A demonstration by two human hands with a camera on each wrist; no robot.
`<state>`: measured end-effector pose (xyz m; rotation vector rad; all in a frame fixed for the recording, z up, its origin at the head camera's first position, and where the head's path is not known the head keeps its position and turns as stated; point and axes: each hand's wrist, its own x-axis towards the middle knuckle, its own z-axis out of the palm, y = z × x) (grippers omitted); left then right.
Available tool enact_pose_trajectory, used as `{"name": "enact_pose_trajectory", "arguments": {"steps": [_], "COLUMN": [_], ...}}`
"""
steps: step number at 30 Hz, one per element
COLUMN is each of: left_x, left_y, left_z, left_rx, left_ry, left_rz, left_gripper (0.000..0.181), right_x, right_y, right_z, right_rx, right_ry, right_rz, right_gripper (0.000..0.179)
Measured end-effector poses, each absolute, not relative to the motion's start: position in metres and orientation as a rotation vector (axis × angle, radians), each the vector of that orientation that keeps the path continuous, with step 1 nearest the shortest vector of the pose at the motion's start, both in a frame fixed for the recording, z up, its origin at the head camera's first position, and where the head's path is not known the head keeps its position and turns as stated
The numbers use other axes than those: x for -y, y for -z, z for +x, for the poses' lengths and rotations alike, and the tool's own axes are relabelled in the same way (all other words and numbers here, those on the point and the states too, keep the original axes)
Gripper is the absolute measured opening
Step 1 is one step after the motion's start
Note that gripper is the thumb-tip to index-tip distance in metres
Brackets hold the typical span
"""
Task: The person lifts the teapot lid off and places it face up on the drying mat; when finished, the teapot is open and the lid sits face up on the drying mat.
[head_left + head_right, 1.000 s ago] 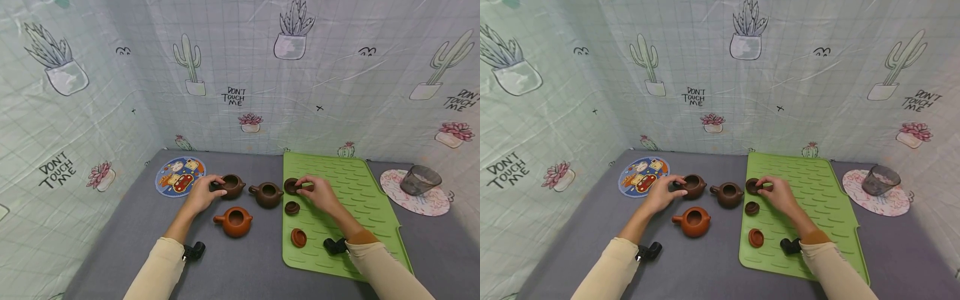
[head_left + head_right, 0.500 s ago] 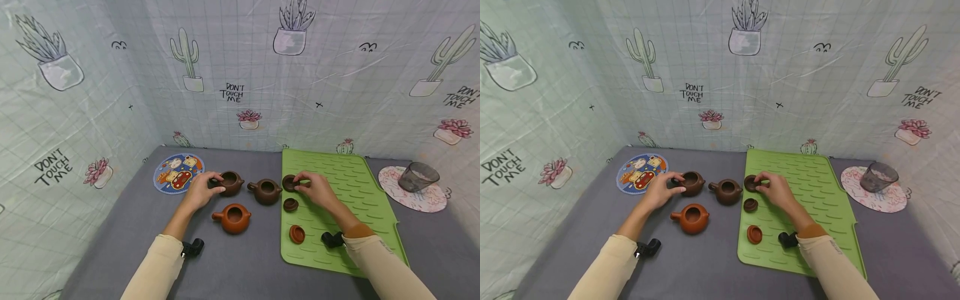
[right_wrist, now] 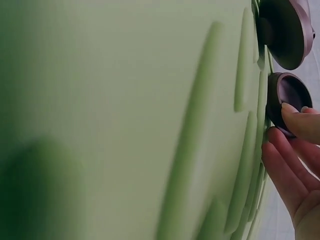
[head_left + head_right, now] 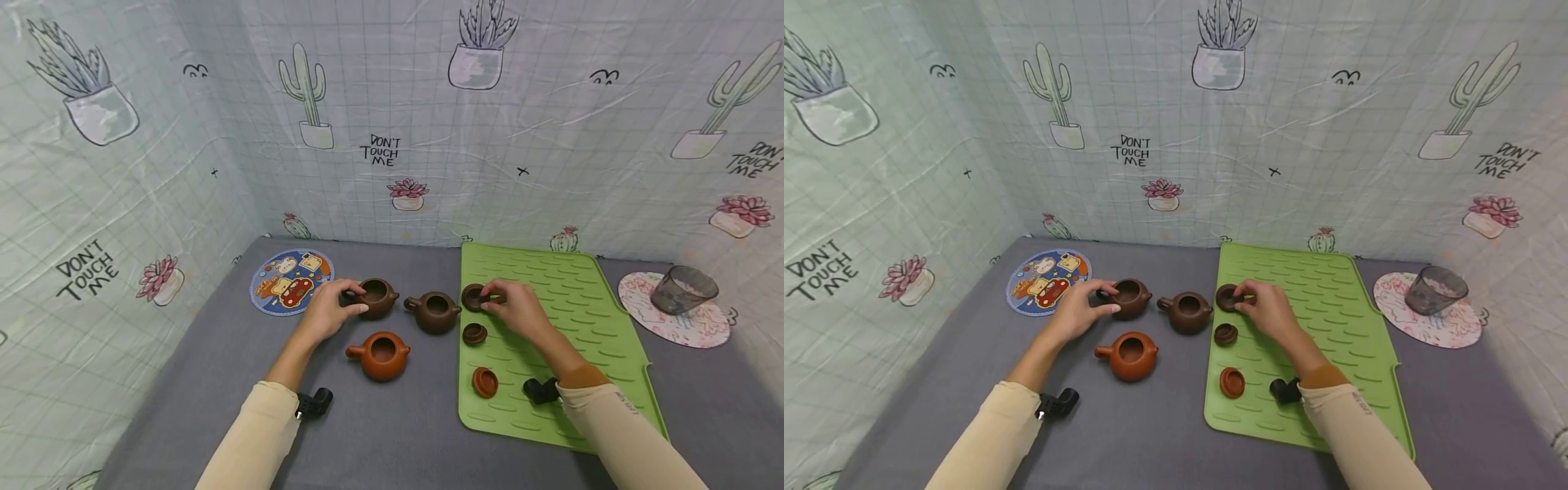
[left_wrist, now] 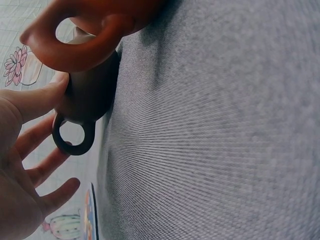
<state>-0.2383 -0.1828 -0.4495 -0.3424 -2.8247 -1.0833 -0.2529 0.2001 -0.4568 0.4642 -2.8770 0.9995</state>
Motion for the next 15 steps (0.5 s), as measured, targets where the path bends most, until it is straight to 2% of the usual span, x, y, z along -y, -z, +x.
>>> {"name": "enact_pose_trajectory", "arguments": {"steps": [15], "left_x": [0.1827], "left_y": [0.4500], "left_z": [-0.2388], "left_rx": [2.824], "left_ry": [1.085], "left_rz": [-0.337], "left_gripper": [0.027], "right_x": [-0.2016], "right_y": [0.4580], "right_z": [-0.2501], "right_rx": [2.848], "right_ry": [-1.123], "right_rz": [0.376], "right_gripper": [0.029]}}
